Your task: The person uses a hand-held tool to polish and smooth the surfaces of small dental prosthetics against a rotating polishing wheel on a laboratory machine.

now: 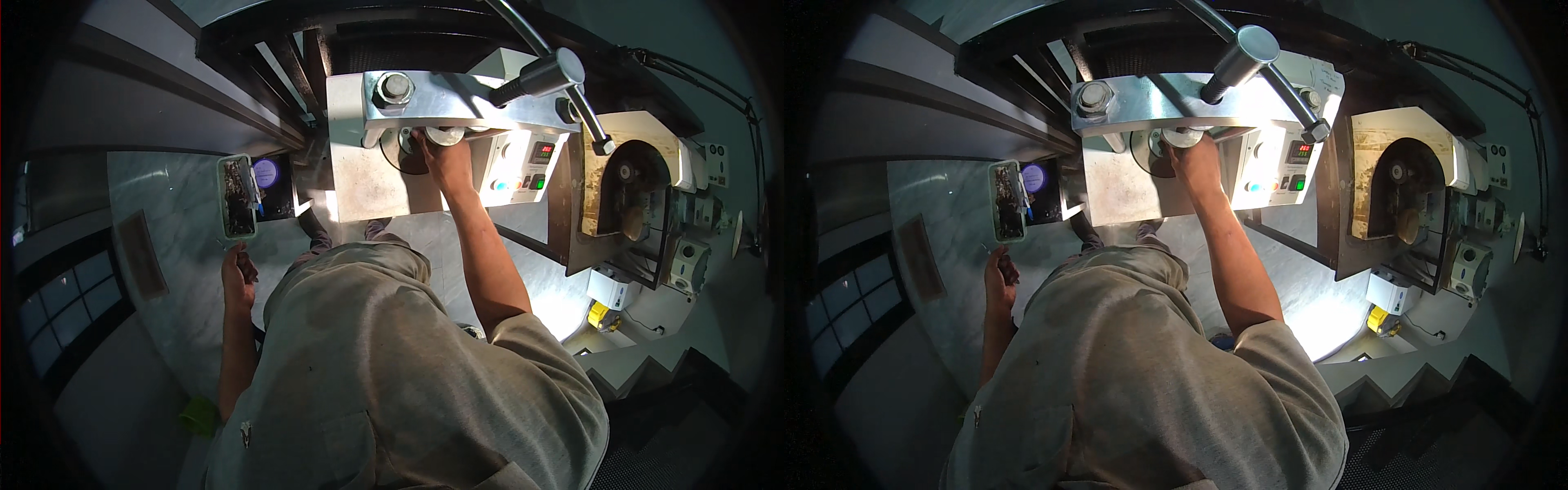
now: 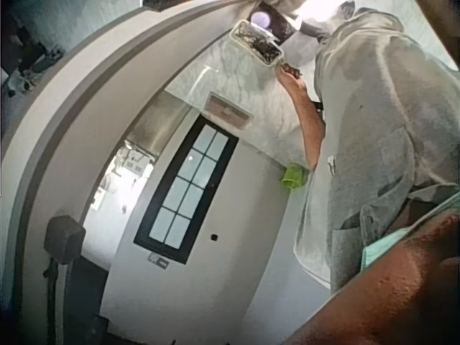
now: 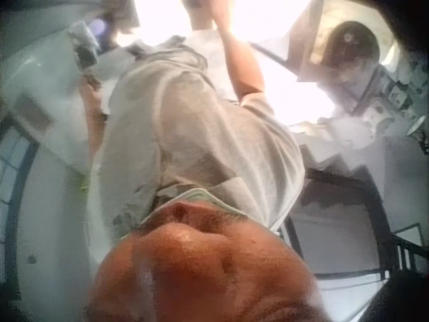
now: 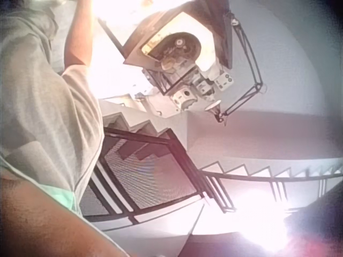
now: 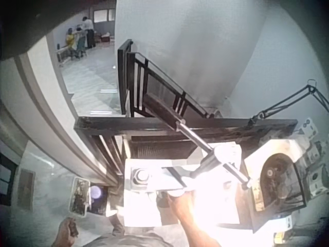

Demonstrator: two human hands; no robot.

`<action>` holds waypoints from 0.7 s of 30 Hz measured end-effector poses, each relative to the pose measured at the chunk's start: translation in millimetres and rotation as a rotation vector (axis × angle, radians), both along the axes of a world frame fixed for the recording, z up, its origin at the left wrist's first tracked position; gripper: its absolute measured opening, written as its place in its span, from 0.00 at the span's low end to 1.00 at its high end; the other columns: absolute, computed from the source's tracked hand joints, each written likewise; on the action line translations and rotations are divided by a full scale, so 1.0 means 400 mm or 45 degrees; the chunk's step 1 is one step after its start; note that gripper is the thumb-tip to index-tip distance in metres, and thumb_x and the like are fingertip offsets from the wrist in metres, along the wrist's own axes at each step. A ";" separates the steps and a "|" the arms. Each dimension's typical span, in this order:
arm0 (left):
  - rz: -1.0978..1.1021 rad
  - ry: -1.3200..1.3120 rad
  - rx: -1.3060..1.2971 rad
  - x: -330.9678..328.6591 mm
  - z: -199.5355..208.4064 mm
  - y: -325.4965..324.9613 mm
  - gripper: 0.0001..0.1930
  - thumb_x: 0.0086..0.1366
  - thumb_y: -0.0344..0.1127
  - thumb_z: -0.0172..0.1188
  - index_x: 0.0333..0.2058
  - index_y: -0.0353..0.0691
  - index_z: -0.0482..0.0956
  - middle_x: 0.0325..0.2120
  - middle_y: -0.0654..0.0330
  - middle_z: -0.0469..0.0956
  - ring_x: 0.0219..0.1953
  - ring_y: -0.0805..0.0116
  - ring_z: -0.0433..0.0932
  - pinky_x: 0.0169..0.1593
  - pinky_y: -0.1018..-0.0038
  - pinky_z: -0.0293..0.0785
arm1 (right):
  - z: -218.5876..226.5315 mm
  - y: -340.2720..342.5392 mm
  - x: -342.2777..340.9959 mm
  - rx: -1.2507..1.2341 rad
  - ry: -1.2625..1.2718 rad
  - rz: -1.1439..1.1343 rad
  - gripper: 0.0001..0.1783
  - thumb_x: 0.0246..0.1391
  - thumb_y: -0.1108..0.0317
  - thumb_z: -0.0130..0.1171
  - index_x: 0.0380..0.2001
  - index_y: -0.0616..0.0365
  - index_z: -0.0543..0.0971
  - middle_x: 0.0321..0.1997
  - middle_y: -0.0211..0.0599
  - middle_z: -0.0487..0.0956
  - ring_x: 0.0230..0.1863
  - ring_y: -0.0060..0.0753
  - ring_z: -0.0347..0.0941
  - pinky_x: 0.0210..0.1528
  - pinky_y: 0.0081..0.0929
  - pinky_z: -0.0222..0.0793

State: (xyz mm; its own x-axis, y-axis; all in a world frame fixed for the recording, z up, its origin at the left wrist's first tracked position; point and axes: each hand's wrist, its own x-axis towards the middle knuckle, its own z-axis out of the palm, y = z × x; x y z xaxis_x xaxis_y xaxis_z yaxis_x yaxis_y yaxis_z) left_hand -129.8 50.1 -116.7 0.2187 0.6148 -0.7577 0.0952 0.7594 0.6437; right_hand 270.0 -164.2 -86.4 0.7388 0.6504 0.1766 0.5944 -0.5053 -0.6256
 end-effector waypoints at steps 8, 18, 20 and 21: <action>0.005 -0.016 0.010 -0.029 -0.012 -0.003 0.10 0.63 0.40 0.59 0.35 0.41 0.74 0.14 0.74 0.53 0.14 0.82 0.50 0.18 0.78 0.46 | -0.013 -0.037 -0.020 0.214 0.735 -0.341 0.12 0.57 0.66 0.59 0.42 0.59 0.79 0.39 0.46 0.82 0.39 0.40 0.80 0.41 0.32 0.72; -0.020 -0.021 -0.010 -0.002 -0.016 0.004 0.08 0.64 0.40 0.57 0.33 0.43 0.73 0.14 0.74 0.52 0.13 0.81 0.49 0.18 0.78 0.46 | 0.042 -0.010 -0.085 0.169 0.157 -0.314 0.12 0.65 0.66 0.48 0.45 0.62 0.75 0.40 0.54 0.80 0.43 0.54 0.77 0.45 0.40 0.70; -0.012 -0.015 -0.004 -0.001 -0.015 0.006 0.08 0.64 0.40 0.57 0.33 0.43 0.73 0.14 0.74 0.52 0.13 0.81 0.48 0.18 0.77 0.46 | 0.041 -0.009 -0.081 0.136 0.183 -0.367 0.14 0.65 0.64 0.48 0.43 0.63 0.75 0.38 0.53 0.80 0.43 0.52 0.78 0.44 0.40 0.70; -0.017 -0.023 -0.001 0.000 -0.010 0.006 0.08 0.64 0.40 0.57 0.33 0.43 0.73 0.14 0.74 0.52 0.13 0.81 0.48 0.18 0.77 0.46 | 0.035 -0.009 -0.077 0.133 0.269 -0.404 0.15 0.66 0.63 0.47 0.42 0.64 0.76 0.36 0.50 0.80 0.40 0.47 0.78 0.42 0.38 0.70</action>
State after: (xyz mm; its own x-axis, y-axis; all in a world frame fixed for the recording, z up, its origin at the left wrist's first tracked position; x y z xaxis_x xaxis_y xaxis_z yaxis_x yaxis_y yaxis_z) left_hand -129.8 52.6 -120.6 0.2409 0.6112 -0.7540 0.0937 0.7586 0.6448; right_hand 239.1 -167.8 -72.5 0.9273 0.3706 0.0521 0.2714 -0.5703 -0.7753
